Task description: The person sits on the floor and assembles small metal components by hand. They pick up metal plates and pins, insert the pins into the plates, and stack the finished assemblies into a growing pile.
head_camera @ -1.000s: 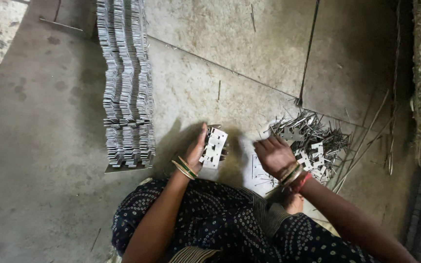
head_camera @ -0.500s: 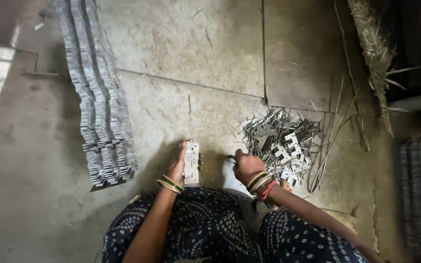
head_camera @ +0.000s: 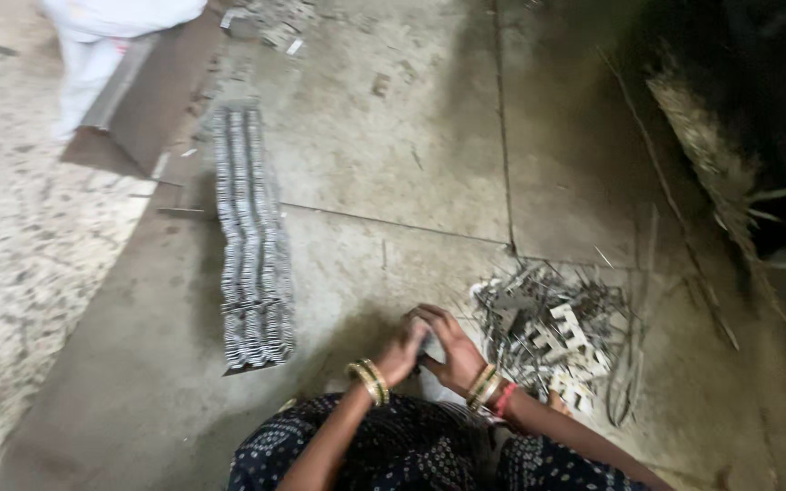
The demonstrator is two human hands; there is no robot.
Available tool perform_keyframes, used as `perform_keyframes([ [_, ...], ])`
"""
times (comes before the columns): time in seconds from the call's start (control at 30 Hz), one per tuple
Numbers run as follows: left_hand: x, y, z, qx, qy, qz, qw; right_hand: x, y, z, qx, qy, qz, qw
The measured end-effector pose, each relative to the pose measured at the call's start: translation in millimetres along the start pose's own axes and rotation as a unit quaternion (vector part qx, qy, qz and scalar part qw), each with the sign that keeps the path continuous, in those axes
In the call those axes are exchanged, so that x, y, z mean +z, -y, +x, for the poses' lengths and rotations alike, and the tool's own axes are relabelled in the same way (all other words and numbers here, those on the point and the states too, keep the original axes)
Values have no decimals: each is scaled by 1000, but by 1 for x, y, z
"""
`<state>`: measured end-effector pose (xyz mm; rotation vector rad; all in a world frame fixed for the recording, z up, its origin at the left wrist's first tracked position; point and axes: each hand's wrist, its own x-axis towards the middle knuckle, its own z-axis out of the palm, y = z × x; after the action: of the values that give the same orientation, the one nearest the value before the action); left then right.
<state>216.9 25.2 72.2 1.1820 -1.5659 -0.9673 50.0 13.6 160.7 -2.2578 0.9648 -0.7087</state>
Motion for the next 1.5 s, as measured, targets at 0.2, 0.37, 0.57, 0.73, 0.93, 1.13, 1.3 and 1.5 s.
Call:
perform_keyframes([
  [0.2,-4,-31,13,-331,198,222,896,25,-66,-26,47,59,-76,994],
  [0.37,-2,-20,4,-105,-240,-41,964,32,-63,-21,54,63,-39,996],
  [0.57,27,-16,15,-284,-280,-364,841,31,-33,-13,45,21,55,997],
  [0.73,21,-18,28,-240,-327,-258,877,38,-41,-5,59,2,15,998],
  [0.93,25,-25,34,-234,-314,-237,889,44,-46,11,88,21,-36,995],
  [1.13,15,-25,35,-228,-345,-188,891,43,-39,24,77,95,-155,980],
  [1.3,23,-16,31,-210,-368,-114,899,38,-35,27,63,133,-211,966],
  [1.5,-55,-19,-10,125,-410,248,869,33,-31,27,55,146,-236,959],
])
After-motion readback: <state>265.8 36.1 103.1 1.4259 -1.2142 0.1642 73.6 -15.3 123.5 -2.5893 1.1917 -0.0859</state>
